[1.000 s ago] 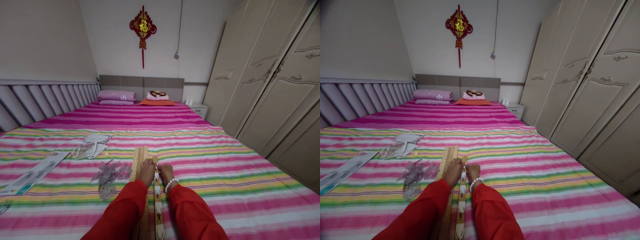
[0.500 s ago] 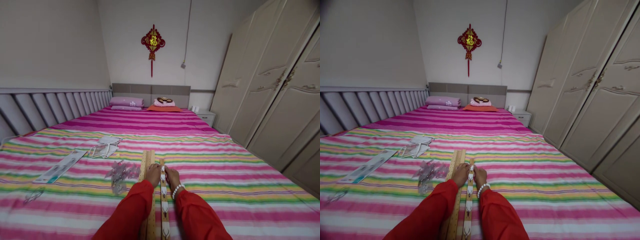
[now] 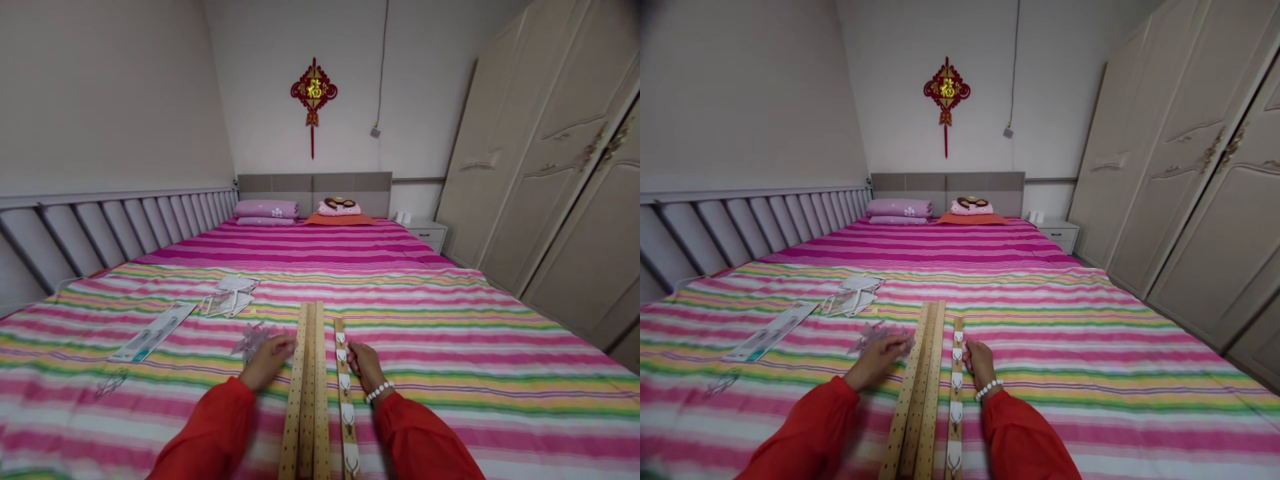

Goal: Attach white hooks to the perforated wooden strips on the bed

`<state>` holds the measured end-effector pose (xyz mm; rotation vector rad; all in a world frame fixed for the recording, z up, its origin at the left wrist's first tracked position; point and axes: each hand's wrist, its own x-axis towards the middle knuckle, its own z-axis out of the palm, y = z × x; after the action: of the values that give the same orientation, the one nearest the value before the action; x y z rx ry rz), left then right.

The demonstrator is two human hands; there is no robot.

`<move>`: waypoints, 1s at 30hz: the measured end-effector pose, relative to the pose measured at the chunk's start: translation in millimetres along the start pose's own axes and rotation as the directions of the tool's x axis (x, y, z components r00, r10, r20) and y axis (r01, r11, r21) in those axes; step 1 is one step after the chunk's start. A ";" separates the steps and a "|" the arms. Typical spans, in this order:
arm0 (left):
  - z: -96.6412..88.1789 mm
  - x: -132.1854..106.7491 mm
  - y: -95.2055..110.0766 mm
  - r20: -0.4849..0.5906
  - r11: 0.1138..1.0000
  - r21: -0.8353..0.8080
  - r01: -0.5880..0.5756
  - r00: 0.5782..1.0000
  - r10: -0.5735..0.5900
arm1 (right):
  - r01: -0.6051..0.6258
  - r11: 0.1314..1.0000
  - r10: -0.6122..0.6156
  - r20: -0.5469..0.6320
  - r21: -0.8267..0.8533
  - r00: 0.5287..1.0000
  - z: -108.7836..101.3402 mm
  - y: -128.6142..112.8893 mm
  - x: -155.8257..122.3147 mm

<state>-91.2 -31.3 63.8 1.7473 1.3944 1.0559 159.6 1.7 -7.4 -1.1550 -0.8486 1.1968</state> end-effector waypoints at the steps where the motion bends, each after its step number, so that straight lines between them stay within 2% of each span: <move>1: -14.4 -4.2 -4.4 -0.070 1.000 0.004 0.006 0.998 -0.005 | -0.026 1.000 0.026 0.011 0.017 1.000 -0.5 -0.4 -2.0; 2: -27.1 -9.3 -9.8 -0.162 1.000 0.009 0.021 0.987 -0.019 | -0.054 0.998 0.053 0.020 0.036 0.998 -1.1 -0.7 -4.1; 4: -45.1 -22.6 -22.6 -0.338 0.998 -0.007 0.059 0.939 -0.058 | -0.082 0.995 0.081 0.027 0.060 0.996 -2.2 -1.0 -8.3; 6: -51.4 -40.2 -35.8 -0.481 0.995 -0.038 0.088 0.872 -0.095 | -0.087 0.994 0.085 0.029 0.061 0.996 -3.5 -0.9 -12.4; 8: -47.2 -59.6 -46.0 -0.563 0.993 -0.050 0.110 0.818 -0.119 | -0.101 0.993 0.099 0.032 0.059 0.995 -4.9 -0.7 -16.2; 10: -36.7 -76.9 -51.3 -0.576 0.995 -0.025 0.102 0.812 -0.097 | -0.120 0.991 0.118 0.031 0.059 0.992 -6.3 -0.5 -19.7; 13: -20.2 -92.2 -52.5 -0.545 0.994 0.096 0.046 0.839 0.014 | -0.140 0.989 0.138 0.026 0.055 0.990 -8.0 -1.1 -24.7; 16: -10.8 -93.2 -51.8 -0.543 0.970 0.240 0.043 0.834 0.097 | -0.145 0.988 0.144 0.025 0.047 0.989 -9.1 -2.7 -30.2; 18: -7.7 -89.7 -52.2 -0.549 0.956 0.286 0.067 0.829 0.107 | -0.144 0.989 0.143 0.025 0.043 0.989 -9.6 -4.0 -34.1; 25: 1.1 -87.2 -54.2 -0.576 0.962 0.268 0.057 0.810 0.113 | -0.130 0.990 0.129 0.015 0.063 0.991 -10.2 -6.0 -46.3; 30: 4.3 -93.7 -42.3 -0.602 0.984 0.180 0.015 0.792 0.098 | -0.134 0.986 0.132 0.026 0.098 0.991 -12.2 -6.9 -50.1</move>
<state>-116.3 -113.7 7.5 1.6243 1.8904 1.6699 162.8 -49.6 0.3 -1.1347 -0.7271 1.3463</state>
